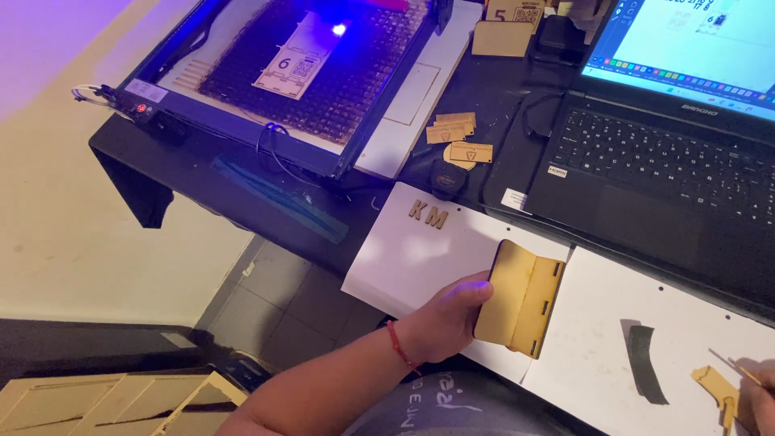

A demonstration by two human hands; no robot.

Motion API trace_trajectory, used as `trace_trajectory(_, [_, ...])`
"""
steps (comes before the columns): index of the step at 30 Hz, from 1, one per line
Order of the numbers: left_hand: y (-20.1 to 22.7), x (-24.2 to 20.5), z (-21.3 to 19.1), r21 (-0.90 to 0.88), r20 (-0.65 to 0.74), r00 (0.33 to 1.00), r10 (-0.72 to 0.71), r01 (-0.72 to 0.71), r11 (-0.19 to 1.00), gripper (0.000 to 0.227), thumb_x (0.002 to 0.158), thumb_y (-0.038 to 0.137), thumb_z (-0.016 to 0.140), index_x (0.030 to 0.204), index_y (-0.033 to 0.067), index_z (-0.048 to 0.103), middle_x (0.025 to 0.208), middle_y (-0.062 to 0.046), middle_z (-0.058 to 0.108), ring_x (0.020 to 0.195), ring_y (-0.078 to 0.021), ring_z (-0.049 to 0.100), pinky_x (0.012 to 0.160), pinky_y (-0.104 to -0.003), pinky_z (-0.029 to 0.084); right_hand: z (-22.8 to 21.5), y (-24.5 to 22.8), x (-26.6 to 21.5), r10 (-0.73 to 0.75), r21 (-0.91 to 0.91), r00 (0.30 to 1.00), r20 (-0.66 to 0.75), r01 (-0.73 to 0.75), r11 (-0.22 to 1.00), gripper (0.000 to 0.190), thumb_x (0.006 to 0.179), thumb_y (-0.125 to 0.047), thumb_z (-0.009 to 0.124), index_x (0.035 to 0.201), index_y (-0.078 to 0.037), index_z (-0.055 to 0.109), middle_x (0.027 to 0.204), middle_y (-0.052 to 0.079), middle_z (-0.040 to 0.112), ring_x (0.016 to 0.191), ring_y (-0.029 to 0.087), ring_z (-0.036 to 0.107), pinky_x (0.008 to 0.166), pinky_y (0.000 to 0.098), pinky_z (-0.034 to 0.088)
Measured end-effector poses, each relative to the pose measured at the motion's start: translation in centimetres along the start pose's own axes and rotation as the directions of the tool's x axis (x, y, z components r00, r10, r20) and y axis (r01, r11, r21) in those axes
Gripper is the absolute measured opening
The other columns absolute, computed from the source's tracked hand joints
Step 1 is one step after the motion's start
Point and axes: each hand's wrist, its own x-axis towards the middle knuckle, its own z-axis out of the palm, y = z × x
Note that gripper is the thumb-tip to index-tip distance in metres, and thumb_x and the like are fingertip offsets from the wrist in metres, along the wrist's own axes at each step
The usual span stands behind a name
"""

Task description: The person assembles a small wooden structure by fitting several pre-cut pieces together. They then retrieve a new wooden piece from a laser cutter, remove it from the machine, and use a utility knife to clean the edges before placing it on the desk.

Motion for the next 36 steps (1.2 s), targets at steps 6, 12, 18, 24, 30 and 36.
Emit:
trace_trajectory(6, [0.0, 0.6, -0.3, 0.04, -0.04, 0.999, 0.025, -0.023, 0.999, 0.062, 0.093, 0.04, 0.057, 0.142, 0.0033, 0.047, 0.131, -0.008, 0.059, 0.117, -0.0197, 0.06, 0.091, -0.032, 0.052, -0.4, 7.8, 0.7, -0.033, 0.007, 0.999, -0.01, 0.033, 0.999, 0.018, 0.102, -0.003, 0.044, 0.108, 0.009, 0.056, 0.097, 0.018, 0.053, 0.069, 0.024, 0.049, 0.062, 0.0325, 0.036])
trace_trajectory(12, [0.5, 1.1, 0.1, 0.228, -0.135, 0.99, -0.03, 0.06, 0.972, 0.058, 0.087, 0.034, 0.053, 0.138, 0.0065, 0.049, 0.109, 0.0, 0.056, 0.093, -0.0083, 0.051, 0.071, -0.022, 0.038, 1.8, 4.5, -0.2, -0.02, 0.159, 0.999, -0.034, 0.025, 0.987, 0.02, 0.1, -0.011, 0.04, 0.112, -0.002, 0.053, 0.091, 0.002, 0.037, 0.063, 0.011, 0.034, 0.056, 0.0244, 0.023])
trace_trajectory(18, [2.0, 0.7, 1.3, 0.356, -0.107, 0.994, -0.023, 0.06, 0.933, 0.073, 0.086, 0.046, 0.058, 0.144, 0.004, 0.048, 0.119, -0.003, 0.059, 0.099, -0.0132, 0.057, 0.076, -0.028, 0.048, 3.8, 2.3, -0.6, -0.023, 0.602, 0.993, -0.119, 0.091, 0.793, 0.016, 0.101, -0.01, 0.032, 0.106, -0.026, 0.032, 0.097, -0.013, 0.028, 0.086, -0.003, 0.032, 0.077, 0.0081, 0.027])
trace_trajectory(24, [0.7, 1.7, 0.1, 0.36, -0.112, 0.994, -0.012, 0.052, 0.932, 0.062, 0.088, 0.028, 0.06, 0.143, 0.0033, 0.049, 0.122, -0.002, 0.061, 0.094, -0.0075, 0.059, 0.074, -0.025, 0.052, 0.2, -15.5, -1.2, -0.156, -0.428, 0.988, 0.025, 0.151, 0.891, 0.022, 0.096, 0.002, 0.062, 0.114, 0.006, 0.072, 0.111, 0.018, 0.069, 0.109, 0.03, 0.061, 0.109, 0.0378, 0.043])
trace_trajectory(30, [2.6, 1.6, 2.9, 0.438, -0.133, 0.987, -0.092, 0.142, 0.887, 0.075, 0.082, 0.049, 0.061, 0.142, 0.0061, 0.049, 0.131, -0.004, 0.062, 0.105, -0.0138, 0.06, 0.079, -0.031, 0.054, 1.3, -28.4, -2.4, -0.25, -0.582, 0.968, -0.006, 0.2, 0.788, 0.019, 0.09, -0.008, 0.069, 0.107, -0.002, 0.074, 0.114, 0.015, 0.069, 0.109, 0.032, 0.063, 0.105, 0.0433, 0.047])
trace_trajectory(36, [2.0, 3.5, 5.7, 0.426, -0.137, 0.96, -0.243, 0.278, 0.861, 0.073, 0.082, 0.046, 0.057, 0.143, 0.0081, 0.047, 0.131, -0.004, 0.062, 0.114, -0.0189, 0.063, 0.091, -0.039, 0.057, 4.4, -34.2, -5.0, -0.287, -0.377, 0.957, 0.05, 0.284, 0.881, 0.022, 0.089, -0.011, 0.066, 0.108, -0.003, 0.071, 0.116, 0.013, 0.069, 0.11, 0.027, 0.064, 0.101, 0.0376, 0.05])
